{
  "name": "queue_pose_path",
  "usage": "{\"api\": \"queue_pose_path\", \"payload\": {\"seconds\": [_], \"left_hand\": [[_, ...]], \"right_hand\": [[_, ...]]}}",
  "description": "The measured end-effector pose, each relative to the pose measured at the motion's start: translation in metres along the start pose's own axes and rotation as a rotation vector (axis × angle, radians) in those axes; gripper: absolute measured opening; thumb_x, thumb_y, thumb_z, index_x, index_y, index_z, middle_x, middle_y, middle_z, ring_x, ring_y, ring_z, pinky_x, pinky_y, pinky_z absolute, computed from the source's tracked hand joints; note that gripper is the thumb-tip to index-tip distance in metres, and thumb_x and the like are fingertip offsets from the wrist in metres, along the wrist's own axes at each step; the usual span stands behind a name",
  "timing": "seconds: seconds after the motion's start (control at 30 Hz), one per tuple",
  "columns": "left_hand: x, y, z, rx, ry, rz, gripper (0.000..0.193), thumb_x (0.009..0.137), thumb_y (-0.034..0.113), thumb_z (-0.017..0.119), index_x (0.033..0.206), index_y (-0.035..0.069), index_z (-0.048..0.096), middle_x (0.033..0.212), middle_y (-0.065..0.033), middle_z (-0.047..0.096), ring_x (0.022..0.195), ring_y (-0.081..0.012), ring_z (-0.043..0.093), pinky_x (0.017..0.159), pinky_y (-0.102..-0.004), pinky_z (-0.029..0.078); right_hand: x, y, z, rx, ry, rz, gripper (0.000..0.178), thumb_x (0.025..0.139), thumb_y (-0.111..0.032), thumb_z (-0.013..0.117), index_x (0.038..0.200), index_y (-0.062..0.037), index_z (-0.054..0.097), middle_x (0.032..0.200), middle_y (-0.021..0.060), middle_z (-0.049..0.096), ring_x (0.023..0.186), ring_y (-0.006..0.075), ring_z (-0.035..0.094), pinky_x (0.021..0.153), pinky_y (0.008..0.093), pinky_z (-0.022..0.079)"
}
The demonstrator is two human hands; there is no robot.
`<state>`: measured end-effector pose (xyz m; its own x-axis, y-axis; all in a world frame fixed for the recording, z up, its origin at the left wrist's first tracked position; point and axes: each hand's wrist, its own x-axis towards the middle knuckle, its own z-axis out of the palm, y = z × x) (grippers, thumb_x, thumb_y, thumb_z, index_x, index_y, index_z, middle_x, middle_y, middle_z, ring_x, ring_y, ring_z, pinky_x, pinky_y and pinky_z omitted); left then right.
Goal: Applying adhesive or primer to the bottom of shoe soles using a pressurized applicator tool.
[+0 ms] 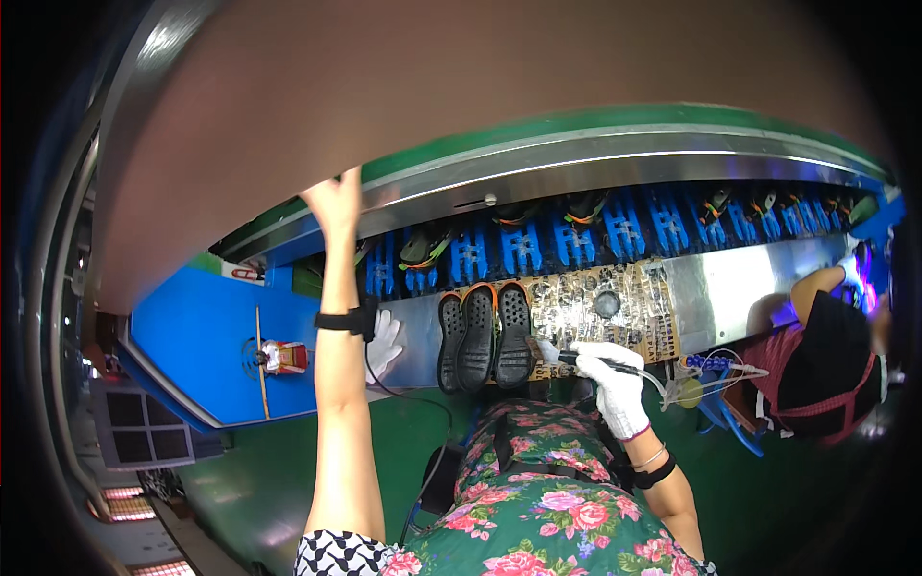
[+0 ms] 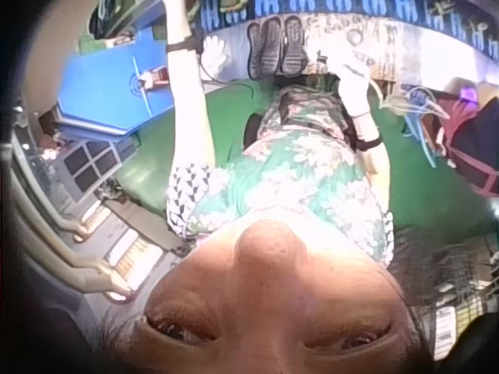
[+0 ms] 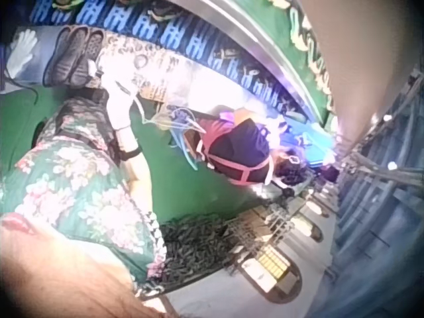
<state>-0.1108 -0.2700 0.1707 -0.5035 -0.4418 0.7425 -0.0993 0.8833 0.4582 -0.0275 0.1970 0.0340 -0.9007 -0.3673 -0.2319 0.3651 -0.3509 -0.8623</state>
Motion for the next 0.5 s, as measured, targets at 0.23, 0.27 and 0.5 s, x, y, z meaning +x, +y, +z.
{"api": "queue_pose_path", "payload": {"seconds": [0.23, 0.27, 0.5], "left_hand": [[0.034, 0.035, 0.092, -0.28, -0.242, -0.106, 0.032, 0.092, 0.029, 0.08, 0.104, 0.005, 0.063, 0.105, -0.0089, 0.07, 0.091, -0.015, 0.063, 0.083, -0.0305, 0.053], [0.028, 0.036, 0.092, -0.474, -0.233, -0.184, 0.028, 0.092, 0.025, 0.08, 0.101, 0.005, 0.063, 0.102, -0.0067, 0.068, 0.089, -0.0147, 0.062, 0.082, -0.0308, 0.052], [-0.099, 0.062, -0.03, -0.683, -0.014, -0.282, 0.015, 0.094, 0.008, 0.073, 0.092, 0.005, 0.058, 0.121, -0.0093, 0.057, 0.119, -0.0185, 0.054, 0.102, -0.0369, 0.046]], "right_hand": [[-0.003, -0.004, 0.004, 0.064, 0.033, -0.022, 0.024, 0.082, 0.008, 0.076, 0.105, 0.0042, 0.078, 0.099, 0.0121, 0.077, 0.084, 0.0153, 0.071, 0.077, 0.0275, 0.057], [-0.002, -0.002, 0.0, 0.055, 0.03, -0.04, 0.024, 0.082, 0.008, 0.076, 0.105, 0.0041, 0.078, 0.1, 0.0124, 0.078, 0.084, 0.0157, 0.071, 0.076, 0.0275, 0.057], [-0.014, -0.02, -0.019, 0.057, 0.081, -0.055, 0.023, 0.084, 0.006, 0.074, 0.106, 0.0043, 0.077, 0.102, 0.0153, 0.078, 0.082, 0.0173, 0.072, 0.073, 0.0276, 0.058]]}}
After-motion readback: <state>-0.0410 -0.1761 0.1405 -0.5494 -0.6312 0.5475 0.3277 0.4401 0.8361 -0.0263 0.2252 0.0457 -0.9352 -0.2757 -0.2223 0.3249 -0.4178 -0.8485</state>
